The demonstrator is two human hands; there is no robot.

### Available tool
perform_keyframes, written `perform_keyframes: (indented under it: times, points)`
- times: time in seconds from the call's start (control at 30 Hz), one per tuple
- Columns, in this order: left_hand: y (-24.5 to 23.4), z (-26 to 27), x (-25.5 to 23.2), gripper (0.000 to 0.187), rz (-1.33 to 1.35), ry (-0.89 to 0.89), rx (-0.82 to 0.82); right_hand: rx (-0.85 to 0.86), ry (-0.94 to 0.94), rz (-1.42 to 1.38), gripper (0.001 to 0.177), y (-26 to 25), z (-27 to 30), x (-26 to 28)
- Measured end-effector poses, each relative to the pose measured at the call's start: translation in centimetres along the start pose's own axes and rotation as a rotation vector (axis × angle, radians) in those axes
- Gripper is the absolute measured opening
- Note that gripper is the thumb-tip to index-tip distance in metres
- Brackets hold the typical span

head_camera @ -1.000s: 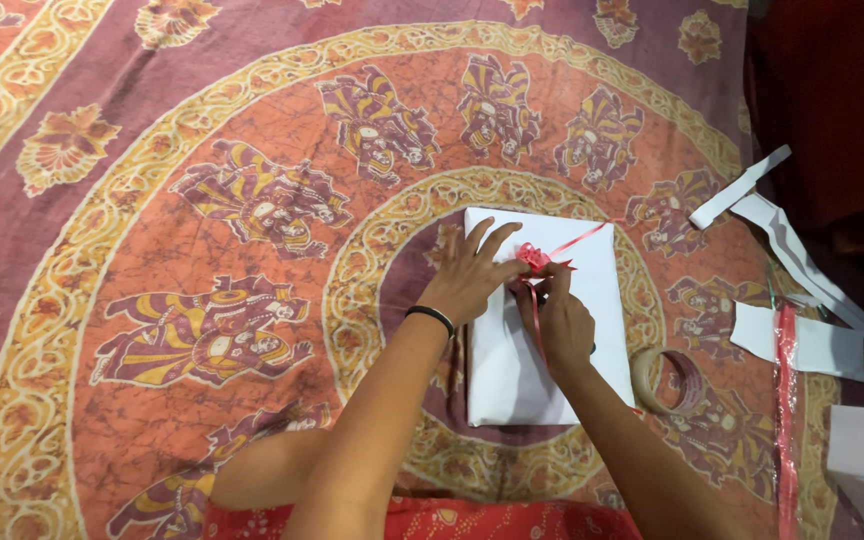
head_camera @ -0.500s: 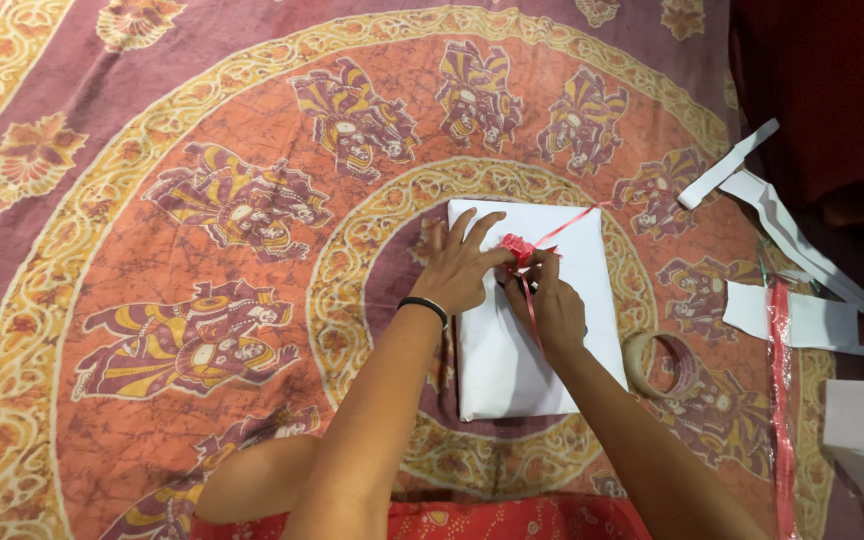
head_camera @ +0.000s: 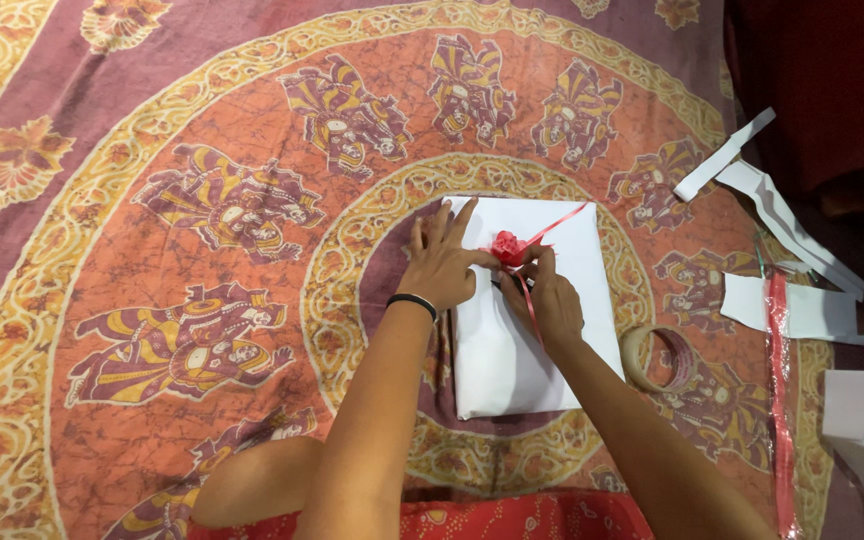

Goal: The person sits on a bed and decorates a white-wrapped rectangular gift by tying a red ribbon into a bow on top. They adjust the bow loops and tails, then use a small knife to trim the ribbon ends for a neat finish.

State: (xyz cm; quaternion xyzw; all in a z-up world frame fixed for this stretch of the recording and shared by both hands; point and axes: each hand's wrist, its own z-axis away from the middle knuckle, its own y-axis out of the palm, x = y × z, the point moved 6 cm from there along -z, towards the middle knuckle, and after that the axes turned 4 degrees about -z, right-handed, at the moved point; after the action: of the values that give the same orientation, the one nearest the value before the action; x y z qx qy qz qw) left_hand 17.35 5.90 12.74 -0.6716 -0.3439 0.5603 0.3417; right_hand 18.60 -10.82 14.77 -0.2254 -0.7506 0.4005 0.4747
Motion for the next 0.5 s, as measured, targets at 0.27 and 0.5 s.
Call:
perform_keyframes:
  times: [0.27,0.5]
  points:
    - [0.7,0.3,0.7,0.048,0.054,-0.061,0.038,0.0,0.055,0.003,0.05,0.2,-0.1,-0.5]
    - [1.2,0.3,1.1,0.046,0.07,-0.063,0.023,-0.031,0.018,-0.019,0.051,-0.2,0.0,0.2]
